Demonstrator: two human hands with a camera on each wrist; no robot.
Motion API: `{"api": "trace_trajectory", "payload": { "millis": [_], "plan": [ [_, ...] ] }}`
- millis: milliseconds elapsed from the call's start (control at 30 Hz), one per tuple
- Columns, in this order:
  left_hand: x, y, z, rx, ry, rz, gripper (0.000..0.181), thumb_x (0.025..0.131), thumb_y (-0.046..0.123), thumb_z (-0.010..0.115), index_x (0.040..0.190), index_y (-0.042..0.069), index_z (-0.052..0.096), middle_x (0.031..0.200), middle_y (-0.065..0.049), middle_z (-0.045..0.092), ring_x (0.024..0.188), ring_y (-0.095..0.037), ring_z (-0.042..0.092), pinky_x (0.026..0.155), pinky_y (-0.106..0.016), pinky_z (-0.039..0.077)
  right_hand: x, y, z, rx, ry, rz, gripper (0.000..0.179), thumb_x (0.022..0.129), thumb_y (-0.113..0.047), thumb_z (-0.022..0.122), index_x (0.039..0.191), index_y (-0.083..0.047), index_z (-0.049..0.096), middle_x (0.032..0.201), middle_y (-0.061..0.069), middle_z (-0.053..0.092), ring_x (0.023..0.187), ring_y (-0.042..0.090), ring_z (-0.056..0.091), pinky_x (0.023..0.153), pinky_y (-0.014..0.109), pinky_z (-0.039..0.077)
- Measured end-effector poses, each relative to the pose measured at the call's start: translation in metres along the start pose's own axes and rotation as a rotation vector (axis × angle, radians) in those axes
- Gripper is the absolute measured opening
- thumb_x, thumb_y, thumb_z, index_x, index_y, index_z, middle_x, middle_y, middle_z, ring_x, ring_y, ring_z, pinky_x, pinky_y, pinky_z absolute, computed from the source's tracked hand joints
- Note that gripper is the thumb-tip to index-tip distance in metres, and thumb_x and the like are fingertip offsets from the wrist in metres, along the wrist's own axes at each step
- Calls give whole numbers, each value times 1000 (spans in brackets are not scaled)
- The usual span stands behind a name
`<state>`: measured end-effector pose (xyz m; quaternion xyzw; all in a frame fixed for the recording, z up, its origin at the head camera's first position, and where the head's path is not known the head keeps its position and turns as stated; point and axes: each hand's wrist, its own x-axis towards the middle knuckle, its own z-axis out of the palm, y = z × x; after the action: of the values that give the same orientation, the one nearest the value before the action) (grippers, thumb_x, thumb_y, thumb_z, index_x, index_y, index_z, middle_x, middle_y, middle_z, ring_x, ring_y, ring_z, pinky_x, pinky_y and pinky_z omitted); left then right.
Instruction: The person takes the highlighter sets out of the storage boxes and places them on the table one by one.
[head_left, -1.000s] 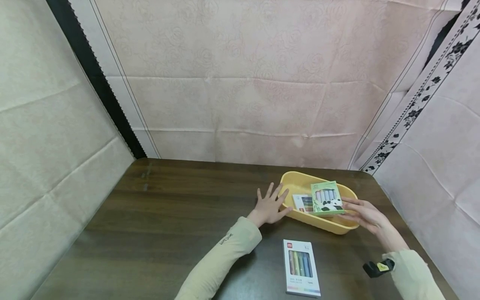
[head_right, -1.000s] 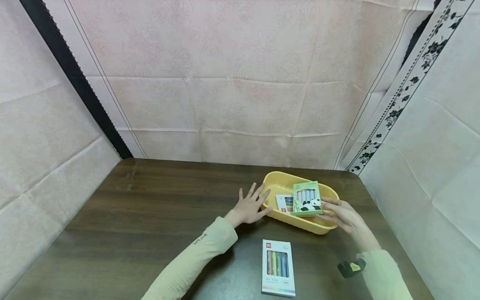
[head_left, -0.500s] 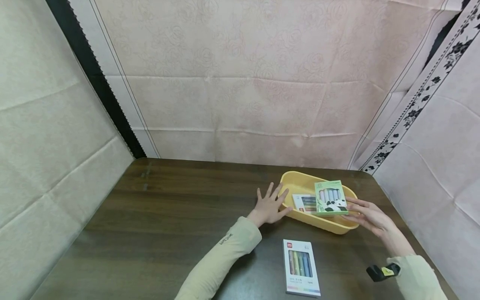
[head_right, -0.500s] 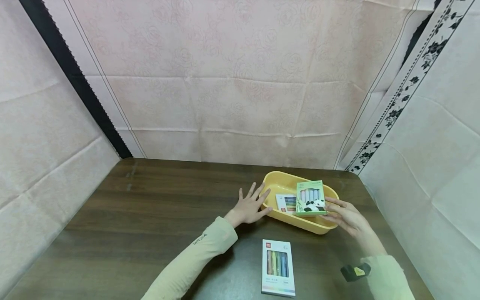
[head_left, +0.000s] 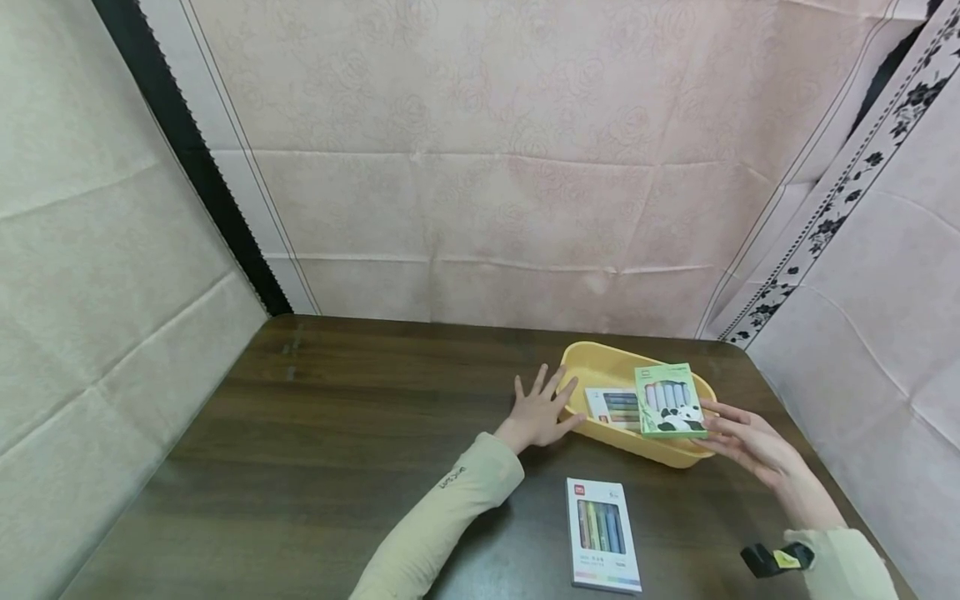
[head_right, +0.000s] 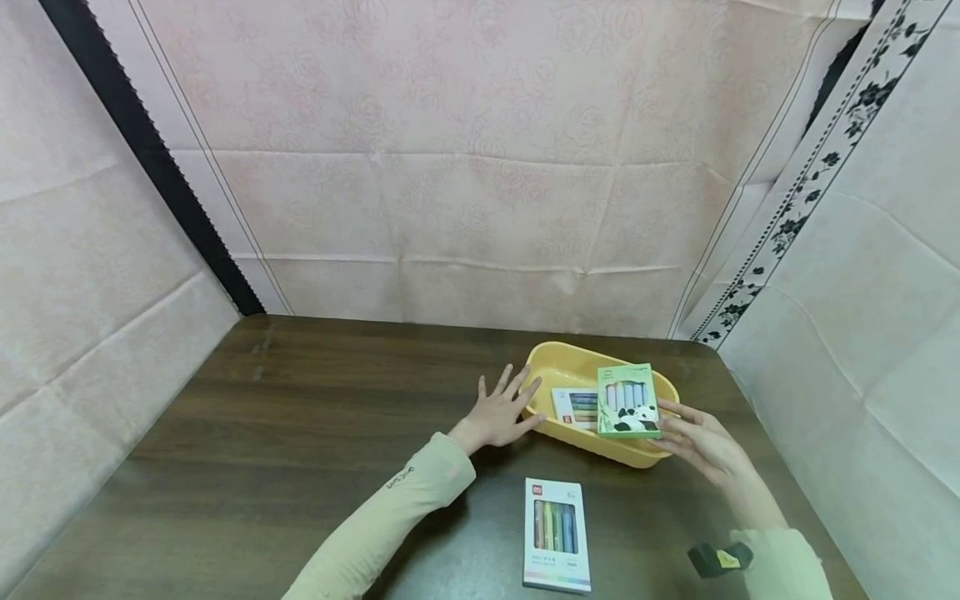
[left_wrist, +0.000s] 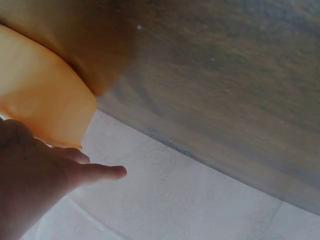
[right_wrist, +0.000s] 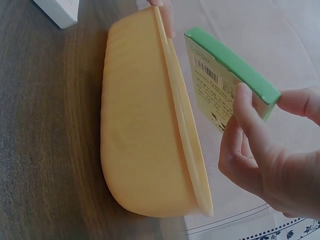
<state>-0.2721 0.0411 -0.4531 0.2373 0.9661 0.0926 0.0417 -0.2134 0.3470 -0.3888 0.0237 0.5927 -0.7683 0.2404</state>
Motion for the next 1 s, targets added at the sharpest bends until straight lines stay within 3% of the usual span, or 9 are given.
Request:
{"api": "trace_trajectory", "payload": {
  "millis": [300, 633, 1000],
  "plan": [
    [2, -1, 0, 15, 5, 0, 66, 90, 61, 22, 146, 29, 8, 154, 2, 0, 141, -27, -2, 105, -63, 9, -7, 3, -2, -21, -57, -50, 29, 93, -3, 45, 99, -27, 60, 99, -4, 61, 92, 12, 63, 84, 32, 50],
    [3, -1, 1, 10, 14, 8, 66, 90, 61, 24, 146, 28, 9, 154, 1, 1, 141, -27, -2, 105, -63, 9, -13, 13, -9, -11, -228, -129, 39, 94, 2, 35, 109, -24, 58, 107, -3, 61, 98, 13, 62, 85, 31, 50],
    [2, 0, -1, -16, 13, 20, 64, 92, 57, 27, 146, 26, 12, 154, 0, 1, 141, -28, -1, 104, -64, 9, -21, 26, -11, -7, -301, -112, 43, 93, 5, 32, 113, -25, 55, 110, -3, 60, 102, 13, 60, 87, 31, 49]
  ]
}}
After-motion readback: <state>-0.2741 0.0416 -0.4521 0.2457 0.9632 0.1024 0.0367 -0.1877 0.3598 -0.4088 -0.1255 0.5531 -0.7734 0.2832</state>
